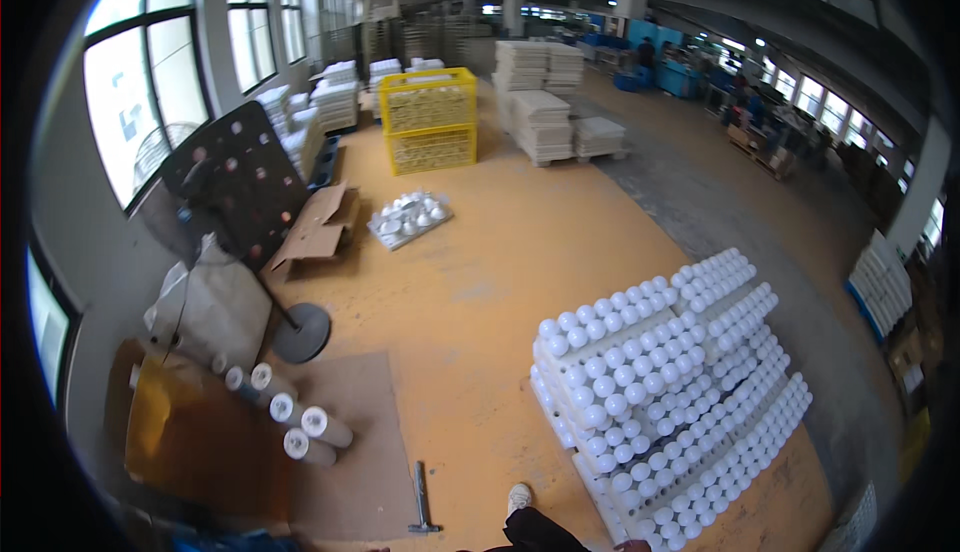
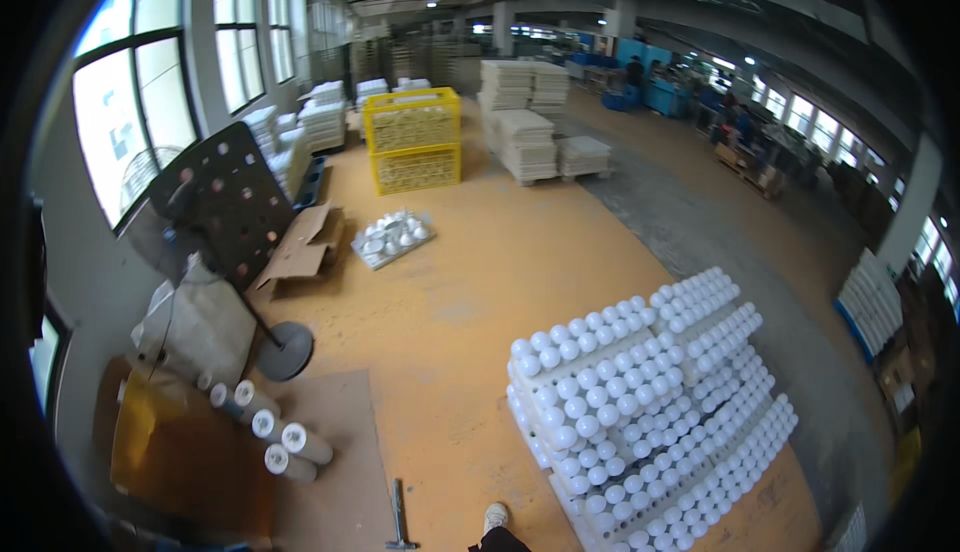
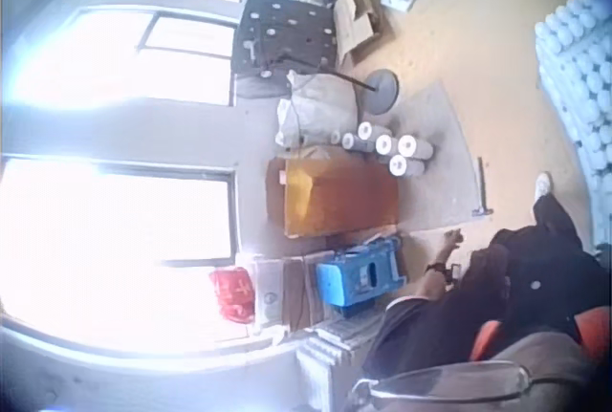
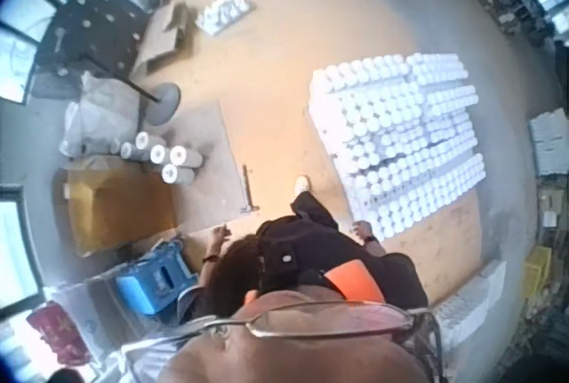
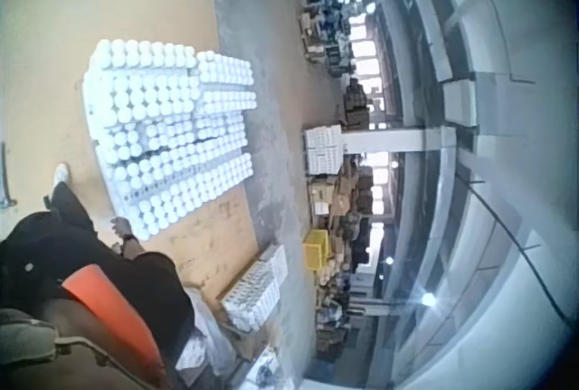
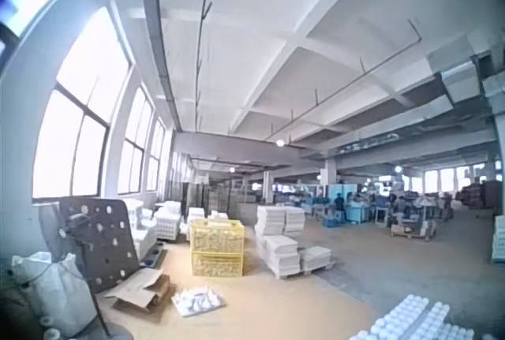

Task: Picking up lamp shades and checking or assembling them on a production line.

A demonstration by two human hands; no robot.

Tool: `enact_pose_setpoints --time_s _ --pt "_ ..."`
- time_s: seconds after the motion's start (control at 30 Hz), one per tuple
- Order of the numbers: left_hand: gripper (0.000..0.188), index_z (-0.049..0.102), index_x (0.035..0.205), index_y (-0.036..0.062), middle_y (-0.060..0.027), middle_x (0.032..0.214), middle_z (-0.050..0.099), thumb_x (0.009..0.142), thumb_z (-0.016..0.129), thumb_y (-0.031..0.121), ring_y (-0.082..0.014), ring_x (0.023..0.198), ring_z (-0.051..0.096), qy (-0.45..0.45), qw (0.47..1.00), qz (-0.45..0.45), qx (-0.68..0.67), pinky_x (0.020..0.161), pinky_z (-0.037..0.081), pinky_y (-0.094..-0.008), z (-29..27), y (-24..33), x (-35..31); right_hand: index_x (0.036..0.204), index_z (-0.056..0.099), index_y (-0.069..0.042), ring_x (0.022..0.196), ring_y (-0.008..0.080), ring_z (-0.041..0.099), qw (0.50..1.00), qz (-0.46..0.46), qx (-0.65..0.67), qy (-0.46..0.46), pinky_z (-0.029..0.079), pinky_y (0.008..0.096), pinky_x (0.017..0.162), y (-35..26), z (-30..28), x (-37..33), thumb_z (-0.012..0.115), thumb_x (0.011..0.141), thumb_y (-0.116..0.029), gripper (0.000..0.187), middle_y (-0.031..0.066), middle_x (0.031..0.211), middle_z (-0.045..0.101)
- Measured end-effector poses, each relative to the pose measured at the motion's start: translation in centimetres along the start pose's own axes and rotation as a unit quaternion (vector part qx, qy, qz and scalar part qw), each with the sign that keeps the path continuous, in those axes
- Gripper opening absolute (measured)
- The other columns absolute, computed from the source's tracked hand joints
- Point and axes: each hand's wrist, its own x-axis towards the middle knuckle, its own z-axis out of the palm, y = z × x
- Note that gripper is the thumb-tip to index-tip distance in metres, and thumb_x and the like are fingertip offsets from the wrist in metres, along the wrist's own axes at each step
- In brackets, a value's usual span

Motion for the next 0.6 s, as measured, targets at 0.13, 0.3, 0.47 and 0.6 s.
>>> enact_pose_setpoints --time_s 0.13,0.3,0.47,0.6 --pt "0.033 0.058 0.101 -0.0019 -0.0104 0.086 0.062 0.083 0.056 0.026 -0.0180 0.077 0.060 -0.009 0.997 0.070 0.024 0.063 0.049 -0.0319 -2.1 11.8 12.1 0.098 0.064 -0.007 0.057 0.0136 0.061 0.902 -0.173 -0.390 -0.060 0.049 0.0279 0.052 -21.8 0.4 6.5 0.043 0.085 -0.020 0.028 0.0053 0.075 0.066" --pt "0.029 0.059 0.097 -0.0014 -0.0094 0.079 0.062 0.082 0.056 0.023 -0.0168 0.070 0.060 0.011 0.991 0.132 0.001 0.058 0.049 -0.0309 -5.8 19.8 26.3 0.100 0.060 -0.005 0.053 0.0191 0.059 0.962 -0.219 -0.160 0.041 0.047 0.0323 0.054 -46.5 6.1 12.7 0.042 0.085 -0.022 0.028 0.0090 0.070 0.064" --pt "0.024 0.059 0.092 -0.0010 -0.0083 0.073 0.061 0.081 0.056 0.020 -0.0156 0.063 0.060 0.029 0.983 0.182 -0.022 0.053 0.049 -0.0299 -11.2 27.8 38.3 0.111 0.053 -0.005 0.048 0.0128 0.052 0.956 -0.253 -0.151 0.000 0.045 0.0277 0.047 -60.2 10.6 19.9 0.035 0.090 -0.016 0.029 0.0083 0.074 0.063" --pt "0.021 0.059 0.089 -0.0006 -0.0074 0.068 0.061 0.080 0.056 0.018 -0.0147 0.058 0.060 0.073 0.973 0.213 -0.051 0.050 0.049 -0.0291 -16.6 35.1 45.5 0.107 0.059 -0.007 0.053 0.0125 0.056 0.972 -0.130 -0.193 -0.021 0.045 0.0268 0.048 -63.3 11.9 23.6 0.043 0.081 -0.014 0.031 0.0076 0.076 0.064"
